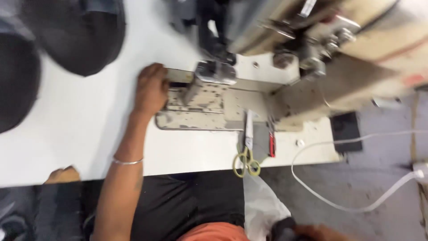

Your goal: The person uses a sewing machine to stitch a grey slipper, guiding the material under the needle with both hands. They then use scissors to trim excess thread from the finished slipper and place it on a stack of completed items. The process is repeated for multiple slippers.

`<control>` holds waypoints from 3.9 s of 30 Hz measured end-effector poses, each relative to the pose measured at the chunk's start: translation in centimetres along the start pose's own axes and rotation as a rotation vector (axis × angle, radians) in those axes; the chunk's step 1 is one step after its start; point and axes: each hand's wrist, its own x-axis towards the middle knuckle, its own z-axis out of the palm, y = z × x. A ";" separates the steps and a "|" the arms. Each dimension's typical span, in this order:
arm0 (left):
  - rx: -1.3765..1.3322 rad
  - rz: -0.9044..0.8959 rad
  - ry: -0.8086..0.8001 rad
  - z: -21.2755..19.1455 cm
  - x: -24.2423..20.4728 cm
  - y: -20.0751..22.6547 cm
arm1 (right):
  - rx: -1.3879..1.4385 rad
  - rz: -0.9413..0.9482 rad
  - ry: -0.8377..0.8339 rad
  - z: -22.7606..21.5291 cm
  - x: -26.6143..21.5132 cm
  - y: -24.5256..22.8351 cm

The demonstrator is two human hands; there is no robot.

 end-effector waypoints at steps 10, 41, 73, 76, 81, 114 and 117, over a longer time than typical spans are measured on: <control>-0.019 -0.059 -0.082 -1.6 0.3 1.5 | 0.319 -0.071 0.218 7.1 9.8 1.7; -0.329 0.116 -0.025 -1.0 -8.3 17.3 | 0.475 -0.383 1.753 3.9 23.8 -7.6; -1.454 -1.078 -0.542 -3.6 -15.8 21.0 | 0.784 -1.143 1.373 14.1 21.6 -10.1; -1.038 -0.671 -0.277 -7.2 -14.0 18.3 | 0.465 -0.862 1.582 14.1 22.5 -7.8; -0.871 -0.735 -0.235 -7.0 -15.2 14.1 | 0.145 -0.246 1.508 14.4 23.3 -1.6; -0.918 -0.540 -0.543 -10.2 -12.9 14.7 | 0.915 -0.862 0.639 14.2 23.4 -9.5; -0.617 -0.371 -0.743 -11.1 -9.5 13.5 | 1.104 -0.736 0.383 15.6 26.8 -10.3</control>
